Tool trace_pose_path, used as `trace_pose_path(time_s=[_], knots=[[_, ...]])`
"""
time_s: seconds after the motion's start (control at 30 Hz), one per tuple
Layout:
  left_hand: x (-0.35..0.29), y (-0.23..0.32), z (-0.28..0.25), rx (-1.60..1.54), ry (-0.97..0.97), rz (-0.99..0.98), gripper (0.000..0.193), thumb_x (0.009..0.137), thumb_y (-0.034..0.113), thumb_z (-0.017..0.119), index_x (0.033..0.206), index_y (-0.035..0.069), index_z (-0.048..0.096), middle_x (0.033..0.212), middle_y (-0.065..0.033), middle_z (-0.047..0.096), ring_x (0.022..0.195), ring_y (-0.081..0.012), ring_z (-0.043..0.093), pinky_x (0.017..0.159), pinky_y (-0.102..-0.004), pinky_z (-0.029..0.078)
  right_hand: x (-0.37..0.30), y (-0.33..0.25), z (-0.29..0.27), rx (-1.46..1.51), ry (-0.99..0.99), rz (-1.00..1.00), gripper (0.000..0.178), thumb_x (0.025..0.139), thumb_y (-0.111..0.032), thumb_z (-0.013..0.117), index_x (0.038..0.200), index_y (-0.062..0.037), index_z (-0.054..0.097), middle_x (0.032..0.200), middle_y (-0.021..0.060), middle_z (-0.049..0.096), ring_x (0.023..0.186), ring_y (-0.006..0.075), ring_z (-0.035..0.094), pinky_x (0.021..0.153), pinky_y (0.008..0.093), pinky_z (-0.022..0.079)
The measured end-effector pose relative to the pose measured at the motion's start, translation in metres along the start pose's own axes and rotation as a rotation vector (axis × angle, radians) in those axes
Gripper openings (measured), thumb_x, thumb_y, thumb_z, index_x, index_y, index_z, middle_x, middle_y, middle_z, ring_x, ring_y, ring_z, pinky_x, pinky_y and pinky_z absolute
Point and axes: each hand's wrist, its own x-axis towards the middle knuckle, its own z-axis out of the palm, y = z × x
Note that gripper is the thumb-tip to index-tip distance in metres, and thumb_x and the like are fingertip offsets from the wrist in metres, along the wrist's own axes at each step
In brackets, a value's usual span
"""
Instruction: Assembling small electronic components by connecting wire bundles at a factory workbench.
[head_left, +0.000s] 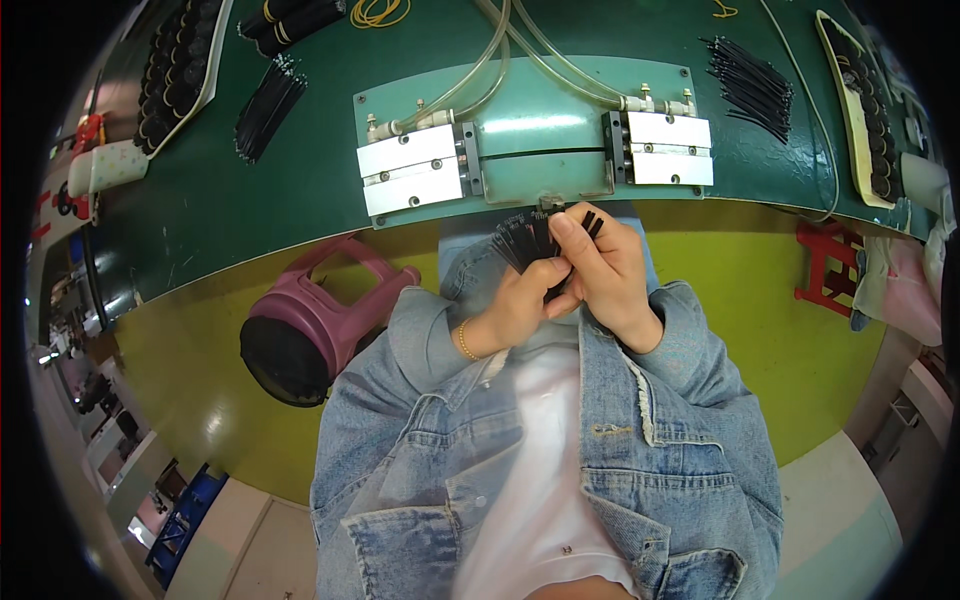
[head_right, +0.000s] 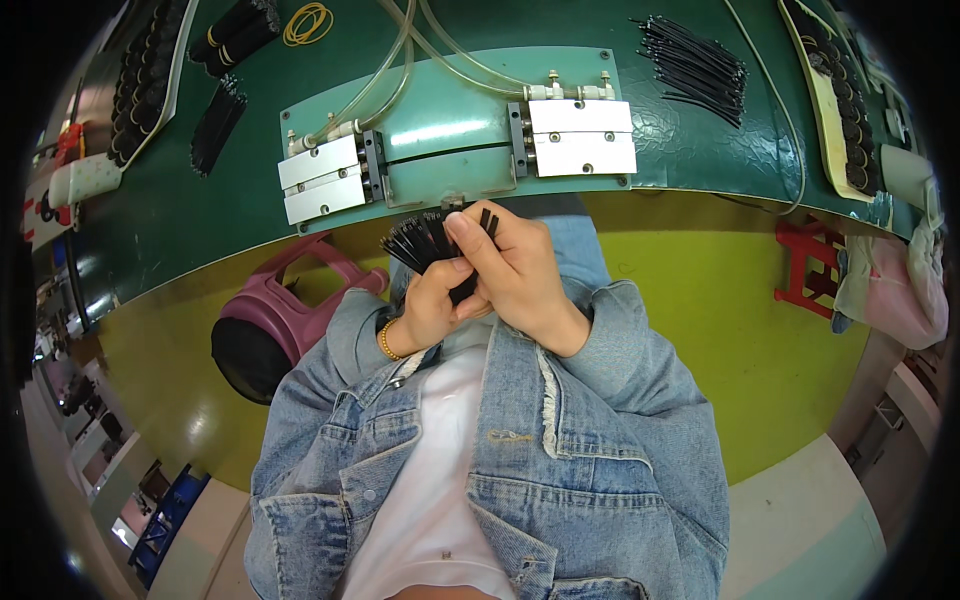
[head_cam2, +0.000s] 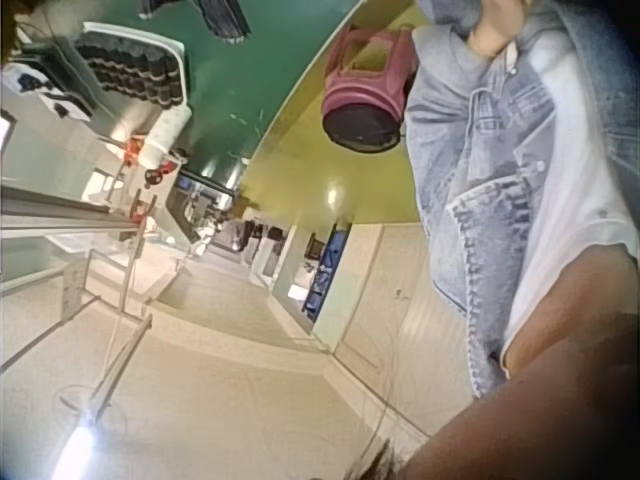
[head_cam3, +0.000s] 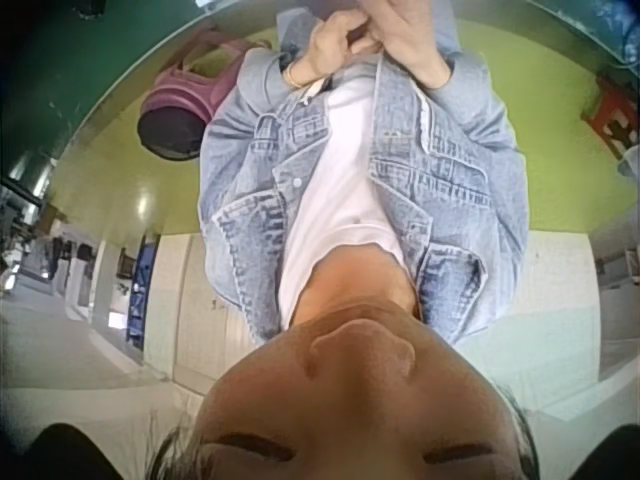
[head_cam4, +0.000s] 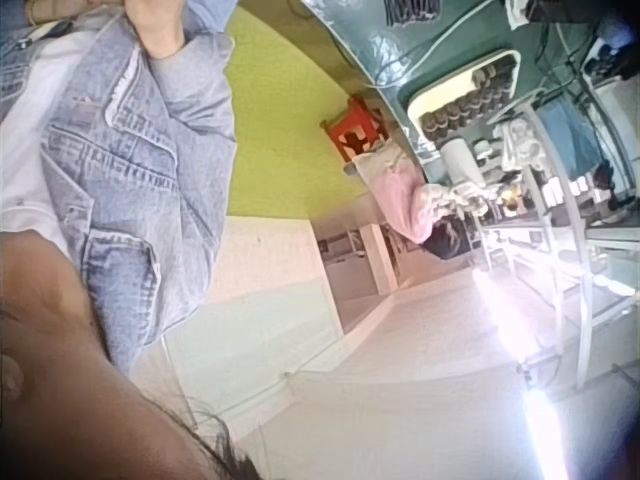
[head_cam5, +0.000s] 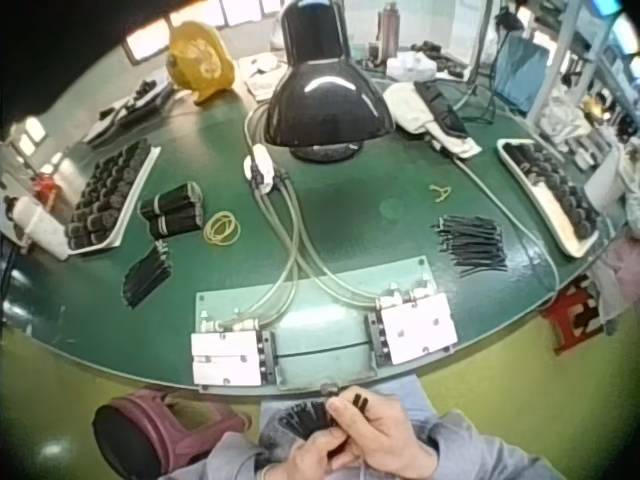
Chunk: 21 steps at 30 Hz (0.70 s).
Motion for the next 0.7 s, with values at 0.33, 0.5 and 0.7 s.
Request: trace_pose_path(time_s=[0.33, 0.5, 0.7], knots=[[-0.0011, 0.0024, -0.0009, -0.017, 0.0, -0.033, 0.024, 0.083, 0.022, 0.037, 0.076, 0.002, 0.048, 0.067, -0.0029, 0.05, 0.056, -0.0102, 0.044, 0.048, -0.0219, 0.033, 0.0012, 0.0046, 0.0016, -0.082, 0.051, -0.062, 0.026, 0.089, -0.019, 0.049, 0.073, 0.0007, 0.053, 0.051, 0.0002, 0.049, 0.039, 0.0021, 0.044, 0.032, 0.0185, 0.033], [-0.0005, 0.0005, -0.0014, -0.009, 0.028, -0.038, 0.025, 0.083, 0.023, 0.037, 0.076, 0.002, 0.049, 0.067, -0.003, 0.05, 0.055, -0.0106, 0.044, 0.048, -0.022, 0.033, 0.0026, 0.0072, 0.001, -0.116, 0.062, -0.078, 0.024, 0.089, -0.018, 0.049, 0.073, 0.0006, 0.053, 0.051, 0.0001, 0.049, 0.041, 0.0017, 0.043, 0.034, 0.0188, 0.034], [0.0001, 0.0034, -0.001, -0.022, 0.01, -0.029, 0.025, 0.083, 0.023, 0.037, 0.076, 0.002, 0.049, 0.066, -0.0031, 0.05, 0.054, -0.0113, 0.044, 0.049, -0.022, 0.033, 0.0015, 0.0031, 0.0022, -0.058, 0.061, -0.044, 0.023, 0.087, -0.017, 0.05, 0.073, 0.0008, 0.053, 0.052, 0.0002, 0.049, 0.043, 0.0015, 0.042, 0.035, 0.0187, 0.034]])
